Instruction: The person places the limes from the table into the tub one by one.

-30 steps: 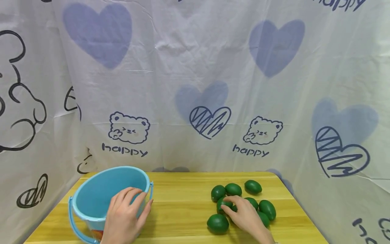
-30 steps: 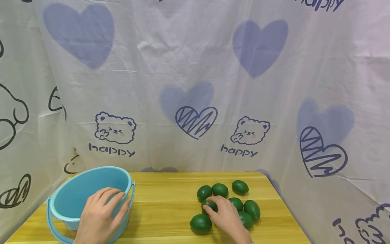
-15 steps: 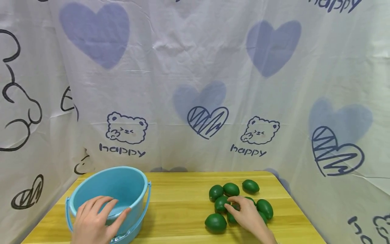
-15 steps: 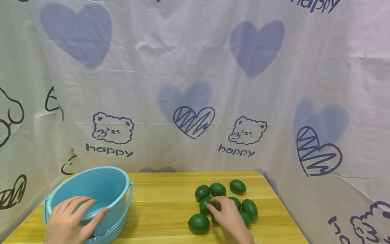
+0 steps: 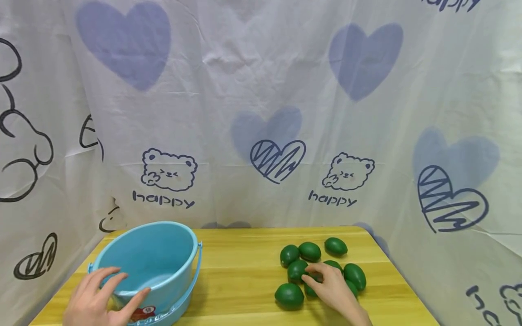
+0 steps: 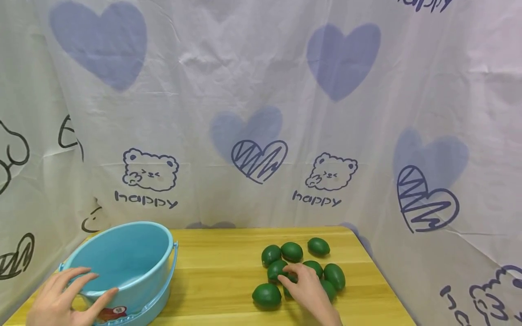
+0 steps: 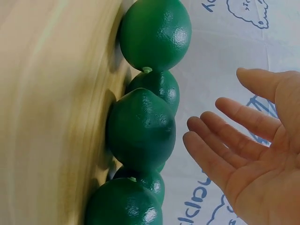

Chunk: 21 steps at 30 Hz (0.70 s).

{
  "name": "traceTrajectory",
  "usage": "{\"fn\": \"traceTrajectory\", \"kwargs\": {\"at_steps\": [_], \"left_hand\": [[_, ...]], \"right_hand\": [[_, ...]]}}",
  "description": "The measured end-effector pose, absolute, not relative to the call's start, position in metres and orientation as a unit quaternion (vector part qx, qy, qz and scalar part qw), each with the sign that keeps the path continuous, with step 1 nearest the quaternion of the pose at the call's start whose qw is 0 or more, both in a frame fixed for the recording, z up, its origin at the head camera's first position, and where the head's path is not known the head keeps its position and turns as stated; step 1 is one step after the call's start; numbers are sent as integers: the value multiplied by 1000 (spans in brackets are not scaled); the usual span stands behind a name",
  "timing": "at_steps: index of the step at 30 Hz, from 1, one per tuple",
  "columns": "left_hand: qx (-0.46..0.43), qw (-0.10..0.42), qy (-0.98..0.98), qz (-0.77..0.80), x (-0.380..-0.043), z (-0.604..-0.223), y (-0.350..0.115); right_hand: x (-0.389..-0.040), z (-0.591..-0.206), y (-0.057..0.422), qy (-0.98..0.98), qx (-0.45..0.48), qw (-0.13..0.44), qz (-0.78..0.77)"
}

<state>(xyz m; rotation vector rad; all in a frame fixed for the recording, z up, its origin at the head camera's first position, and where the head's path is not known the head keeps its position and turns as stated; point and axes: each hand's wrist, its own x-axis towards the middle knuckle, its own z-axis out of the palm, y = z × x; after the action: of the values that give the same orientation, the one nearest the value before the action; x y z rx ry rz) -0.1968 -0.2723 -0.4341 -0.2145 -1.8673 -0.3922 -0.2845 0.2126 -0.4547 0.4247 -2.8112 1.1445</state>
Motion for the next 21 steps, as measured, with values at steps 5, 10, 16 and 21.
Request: {"fn": "traceTrajectory", "kwargs": {"at_steps": [5, 10, 16, 21], "left_hand": [[-60, 553, -813, -173, -192, -434, -273], [-12, 546, -821, -169, -187, -432, -272], [-21, 560, -812, -165, -188, -434, -275], [-21, 555, -816, -159, -187, -434, -275]], "right_hand": [[-284, -459, 215, -895, 135, 6, 425], [-286, -466, 212, -870, 143, -15, 472], [-290, -474, 200, -829, 154, -57, 534], [-291, -479, 191, -841, 171, -79, 508]]}}
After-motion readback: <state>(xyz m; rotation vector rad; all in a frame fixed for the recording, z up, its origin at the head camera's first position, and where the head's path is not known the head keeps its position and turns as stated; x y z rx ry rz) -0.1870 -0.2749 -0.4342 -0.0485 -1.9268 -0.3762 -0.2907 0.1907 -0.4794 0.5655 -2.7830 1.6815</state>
